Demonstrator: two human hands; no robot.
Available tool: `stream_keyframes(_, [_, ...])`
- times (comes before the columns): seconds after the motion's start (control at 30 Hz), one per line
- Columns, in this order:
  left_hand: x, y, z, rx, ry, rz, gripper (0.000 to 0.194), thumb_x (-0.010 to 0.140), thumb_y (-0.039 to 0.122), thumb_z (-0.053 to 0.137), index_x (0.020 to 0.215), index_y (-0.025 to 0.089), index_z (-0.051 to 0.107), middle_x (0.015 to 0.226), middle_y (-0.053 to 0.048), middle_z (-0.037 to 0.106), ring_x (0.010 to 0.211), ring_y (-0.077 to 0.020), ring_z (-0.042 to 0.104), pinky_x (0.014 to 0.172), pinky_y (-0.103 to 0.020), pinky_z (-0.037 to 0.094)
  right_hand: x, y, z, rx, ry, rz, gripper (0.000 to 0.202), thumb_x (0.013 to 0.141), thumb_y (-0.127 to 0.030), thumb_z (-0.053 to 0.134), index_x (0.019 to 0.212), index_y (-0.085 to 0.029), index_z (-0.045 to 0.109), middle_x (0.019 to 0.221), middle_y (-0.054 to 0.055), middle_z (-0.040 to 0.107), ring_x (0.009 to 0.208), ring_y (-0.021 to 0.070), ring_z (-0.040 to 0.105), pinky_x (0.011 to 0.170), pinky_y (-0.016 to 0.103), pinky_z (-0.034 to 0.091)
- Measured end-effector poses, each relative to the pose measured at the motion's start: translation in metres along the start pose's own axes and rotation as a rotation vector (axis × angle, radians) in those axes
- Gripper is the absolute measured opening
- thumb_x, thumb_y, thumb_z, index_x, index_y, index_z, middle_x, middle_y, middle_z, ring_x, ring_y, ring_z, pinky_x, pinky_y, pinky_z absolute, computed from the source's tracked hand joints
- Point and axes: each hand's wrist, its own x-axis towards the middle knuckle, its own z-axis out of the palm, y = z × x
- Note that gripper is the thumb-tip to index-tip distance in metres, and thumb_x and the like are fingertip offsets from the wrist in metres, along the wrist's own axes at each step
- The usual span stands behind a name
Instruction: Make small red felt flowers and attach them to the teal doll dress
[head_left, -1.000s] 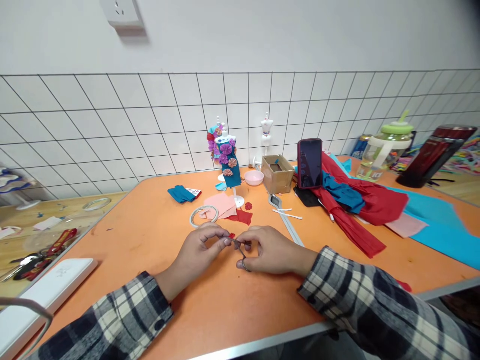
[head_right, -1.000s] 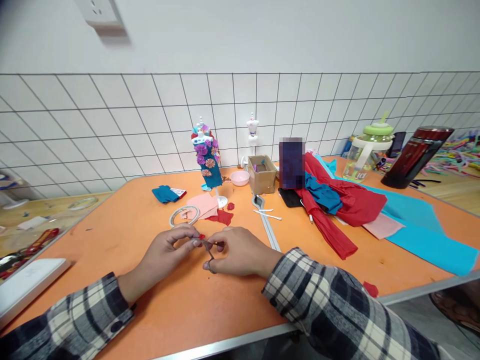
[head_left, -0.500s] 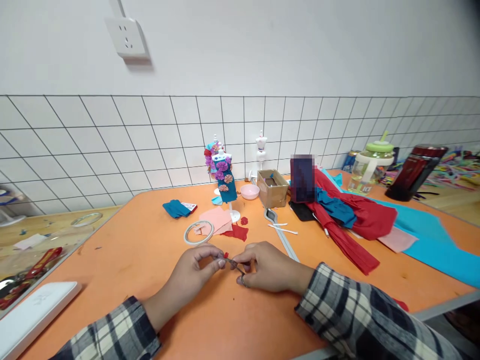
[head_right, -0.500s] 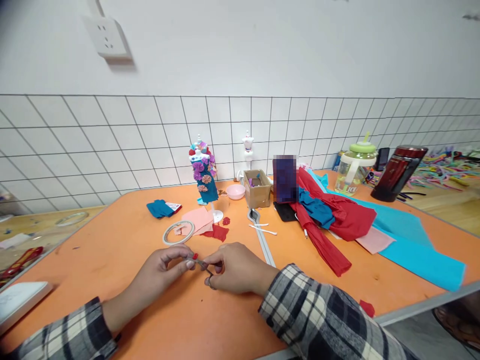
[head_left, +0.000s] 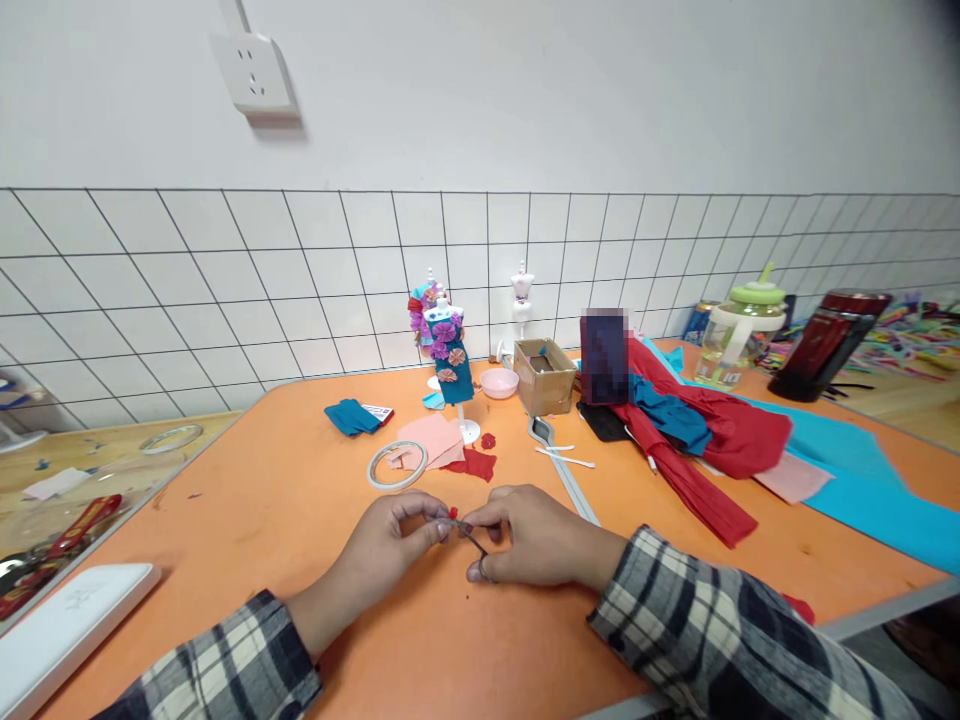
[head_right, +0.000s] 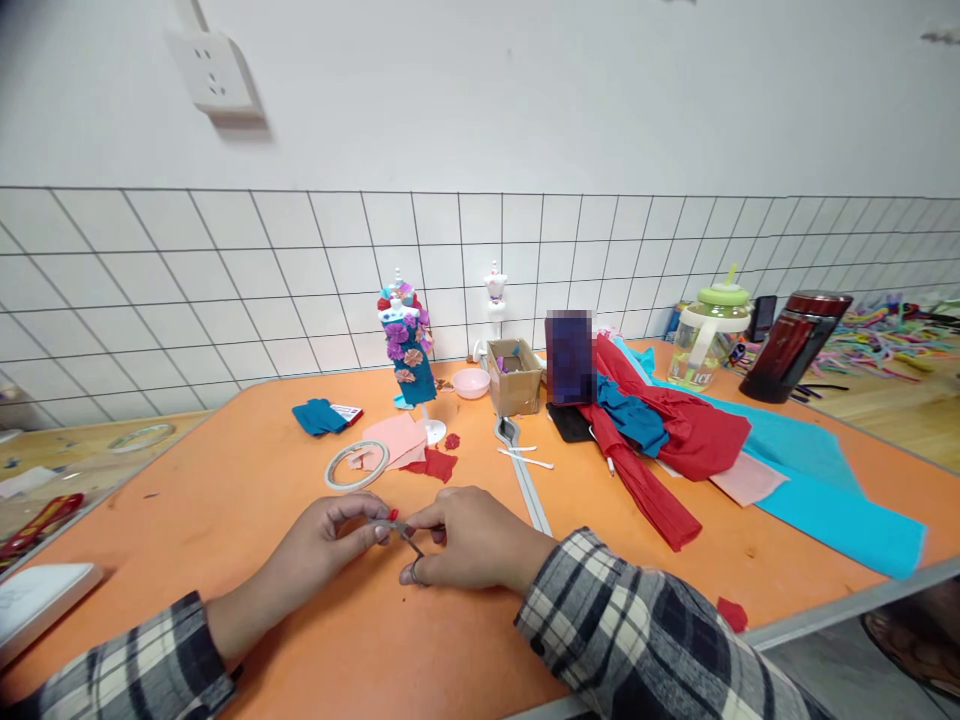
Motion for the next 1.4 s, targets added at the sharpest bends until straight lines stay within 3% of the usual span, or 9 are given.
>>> stream_keyframes(0.17, [0.0, 0.001, 0.001, 0.008, 0.001, -0.026, 0.021, 0.074, 0.038, 0.064, 0.075, 0.017, 0.07, 0.077, -0.005, 0.071, 0.073, -0.0196, 0.062, 0.072, -0.031, 0.049, 0.003, 0.01, 0.002, 0.103, -0.06, 0.066, 0.019, 0.075, -0.031, 0.072, 0.092, -0.022, 0.074, 0.065, -0.005, 0.057, 0.064, 0.0107, 0.052, 0.058, 0.021, 0.033])
stream_keyframes(0.37, [-0.002, 0.0, 0.002, -0.05, -0.012, -0.029, 0.02, 0.073, 0.037, 0.065, 0.074, 0.017, 0.069, 0.075, -0.005, 0.07, 0.073, -0.0189, 0.063, 0.071, -0.029, 0.05, 0.0, 0.005, -0.001, -0.082, -0.011, -0.036, 0.029, 0.07, -0.047, 0.074, 0.083, -0.021, 0.07, 0.071, -0.004, 0.06, 0.066, 0.0116, 0.052, 0.06, 0.023, 0.031])
stream_keyframes(0.47, [-0.001, 0.002, 0.002, -0.05, -0.029, -0.05, 0.018, 0.071, 0.036, 0.064, 0.07, 0.017, 0.067, 0.071, -0.004, 0.069, 0.069, -0.0177, 0.062, 0.069, -0.028, 0.05, -0.001, 0.002, -0.004, -0.116, -0.042, -0.037, 0.023, 0.073, -0.042, 0.072, 0.073, -0.02, 0.067, 0.065, -0.004, 0.059, 0.063, 0.0104, 0.052, 0.058, 0.023, 0.029])
stream_keyframes(0.7, [-0.001, 0.007, 0.003, 0.033, -0.016, -0.054, 0.019, 0.074, 0.036, 0.063, 0.073, 0.018, 0.07, 0.07, -0.002, 0.069, 0.066, -0.0164, 0.06, 0.065, -0.027, 0.048, 0.002, 0.007, -0.002, -0.108, -0.018, 0.041, 0.013, 0.076, -0.022, 0.068, 0.087, -0.025, 0.074, 0.084, -0.001, 0.071, 0.079, 0.0145, 0.061, 0.063, 0.023, 0.032])
stream_keyframes(0.87, [0.0, 0.01, 0.001, 0.013, 0.013, -0.063, 0.02, 0.074, 0.037, 0.064, 0.071, 0.018, 0.071, 0.067, -0.002, 0.069, 0.064, -0.0169, 0.059, 0.064, -0.027, 0.047, 0.003, 0.008, -0.005, -0.103, 0.079, 0.168, 0.019, 0.076, -0.031, 0.071, 0.093, -0.024, 0.072, 0.082, 0.0, 0.071, 0.074, 0.0158, 0.06, 0.059, 0.025, 0.03])
stream_keyframes(0.97, [0.002, 0.01, -0.003, 0.025, 0.111, -0.003, 0.024, 0.077, 0.04, 0.064, 0.069, 0.019, 0.072, 0.072, -0.003, 0.07, 0.071, -0.0194, 0.061, 0.07, -0.03, 0.048, 0.001, 0.009, -0.011, -0.138, 0.148, 0.302, 0.029, 0.069, -0.037, 0.077, 0.093, -0.023, 0.067, 0.081, -0.001, 0.068, 0.071, 0.0156, 0.057, 0.058, 0.025, 0.028])
stream_keyframes(1.1, [0.002, 0.007, -0.006, 0.016, 0.236, 0.003, 0.027, 0.079, 0.043, 0.064, 0.068, 0.02, 0.073, 0.084, -0.005, 0.073, 0.087, -0.0236, 0.063, 0.084, -0.034, 0.048, -0.001, 0.013, -0.015, -0.204, 0.108, 0.361, 0.028, 0.063, -0.038, 0.081, 0.083, -0.023, 0.068, 0.082, 0.001, 0.066, 0.076, 0.0173, 0.056, 0.058, 0.026, 0.028])
stream_keyframes(1.23, [0.001, 0.004, -0.004, -0.081, 0.198, -0.09, 0.029, 0.08, 0.047, 0.063, 0.075, 0.02, 0.074, 0.09, -0.005, 0.075, 0.094, -0.025, 0.063, 0.089, -0.036, 0.046, 0.0, 0.021, -0.013, -0.235, 0.127, 0.318, 0.025, 0.062, -0.039, 0.082, 0.077, -0.022, 0.07, 0.096, 0.005, 0.065, 0.086, 0.0201, 0.056, 0.063, 0.026, 0.032])
stream_keyframes(1.4, [0.001, 0.005, -0.003, -0.175, 0.141, -0.06, 0.03, 0.084, 0.047, 0.061, 0.081, 0.02, 0.074, 0.094, -0.004, 0.074, 0.1, -0.0235, 0.062, 0.096, -0.035, 0.043, 0.003, 0.032, -0.011, -0.087, 0.024, 0.441, 0.034, 0.064, -0.037, 0.079, 0.093, -0.025, 0.068, 0.079, 0.0, 0.065, 0.072, 0.0171, 0.057, 0.058, 0.025, 0.032])
